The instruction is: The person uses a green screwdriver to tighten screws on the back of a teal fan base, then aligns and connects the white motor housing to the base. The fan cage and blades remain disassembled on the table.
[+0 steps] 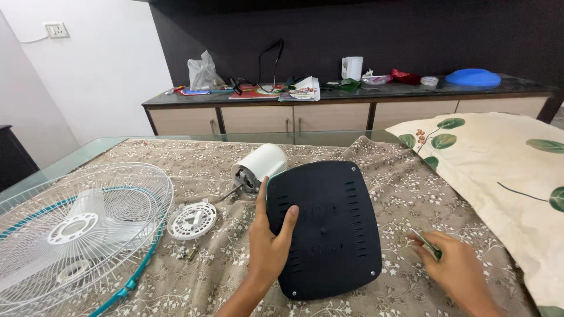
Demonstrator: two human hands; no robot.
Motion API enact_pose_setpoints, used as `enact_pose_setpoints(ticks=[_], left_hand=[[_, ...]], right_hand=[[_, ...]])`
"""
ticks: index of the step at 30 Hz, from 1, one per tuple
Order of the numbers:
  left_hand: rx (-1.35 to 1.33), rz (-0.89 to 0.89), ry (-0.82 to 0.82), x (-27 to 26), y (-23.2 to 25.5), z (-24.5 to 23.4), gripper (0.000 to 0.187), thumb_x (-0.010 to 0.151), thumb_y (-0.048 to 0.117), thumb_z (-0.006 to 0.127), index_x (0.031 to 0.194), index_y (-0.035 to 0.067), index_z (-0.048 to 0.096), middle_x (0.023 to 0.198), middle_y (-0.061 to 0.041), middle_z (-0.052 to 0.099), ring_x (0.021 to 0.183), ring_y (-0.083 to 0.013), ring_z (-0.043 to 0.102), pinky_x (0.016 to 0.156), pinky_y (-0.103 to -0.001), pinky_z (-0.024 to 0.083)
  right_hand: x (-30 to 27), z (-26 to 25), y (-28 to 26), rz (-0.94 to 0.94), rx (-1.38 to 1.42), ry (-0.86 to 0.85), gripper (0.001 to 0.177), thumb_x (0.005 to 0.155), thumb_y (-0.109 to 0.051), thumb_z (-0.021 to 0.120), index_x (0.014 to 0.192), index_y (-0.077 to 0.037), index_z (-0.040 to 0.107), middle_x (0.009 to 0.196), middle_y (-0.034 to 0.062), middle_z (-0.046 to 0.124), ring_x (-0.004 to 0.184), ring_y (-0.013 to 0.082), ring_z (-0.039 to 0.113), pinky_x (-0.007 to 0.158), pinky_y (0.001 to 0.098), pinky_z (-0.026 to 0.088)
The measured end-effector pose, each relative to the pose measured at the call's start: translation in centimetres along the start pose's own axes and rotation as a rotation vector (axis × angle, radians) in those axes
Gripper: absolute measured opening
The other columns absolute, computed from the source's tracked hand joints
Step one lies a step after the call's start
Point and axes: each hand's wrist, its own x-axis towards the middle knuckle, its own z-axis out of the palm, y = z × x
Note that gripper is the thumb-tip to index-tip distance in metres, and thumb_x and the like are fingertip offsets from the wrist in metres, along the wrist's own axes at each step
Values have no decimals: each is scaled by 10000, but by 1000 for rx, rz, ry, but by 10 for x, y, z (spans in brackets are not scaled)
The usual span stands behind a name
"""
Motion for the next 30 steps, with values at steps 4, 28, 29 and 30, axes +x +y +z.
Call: enact_pose_setpoints(ticks=[4, 28, 29, 30], left_hand=[[-136, 173, 25, -6, -14, -5, 805, 942, 231, 642, 1619, 88, 231, 1229, -188, 737, 1065, -242, 752, 918, -351, 575], [-284, 150, -278, -44, -16, 10, 958, 935, 163, 631, 1630, 20, -13, 1313, -273, 658, 1180, -363, 699, 995, -423, 527], [-276, 146, -270, -43, -14, 8, 969, 929, 174, 647, 1633, 30, -4, 1243, -265, 706, 1112, -361, 735, 948, -421, 556], [-248, 135, -276, -42, -12, 6, 964, 931, 187, 655, 1629, 34, 8, 1214, -265, 712, 1082, -367, 742, 927, -422, 563]], right_hand=[[-9, -7, -21, -120, 151, 104, 288, 847, -190, 753, 1130, -145, 788, 1030, 40, 791, 696, 177, 738, 584, 342, 576], [-14, -16, -208, -272, 451, 281, 192, 888, -75, 762, 1070, -84, 821, 921, 32, 784, 679, 135, 653, 591, 286, 500], [-12, -17, -211, -309, 489, 252, 183, 889, -70, 749, 1060, -75, 813, 931, 31, 786, 724, 118, 682, 628, 269, 521], [-9, -18, -215, -347, 527, 223, 174, 890, -65, 735, 1049, -65, 805, 941, 30, 788, 769, 100, 710, 665, 251, 543]])
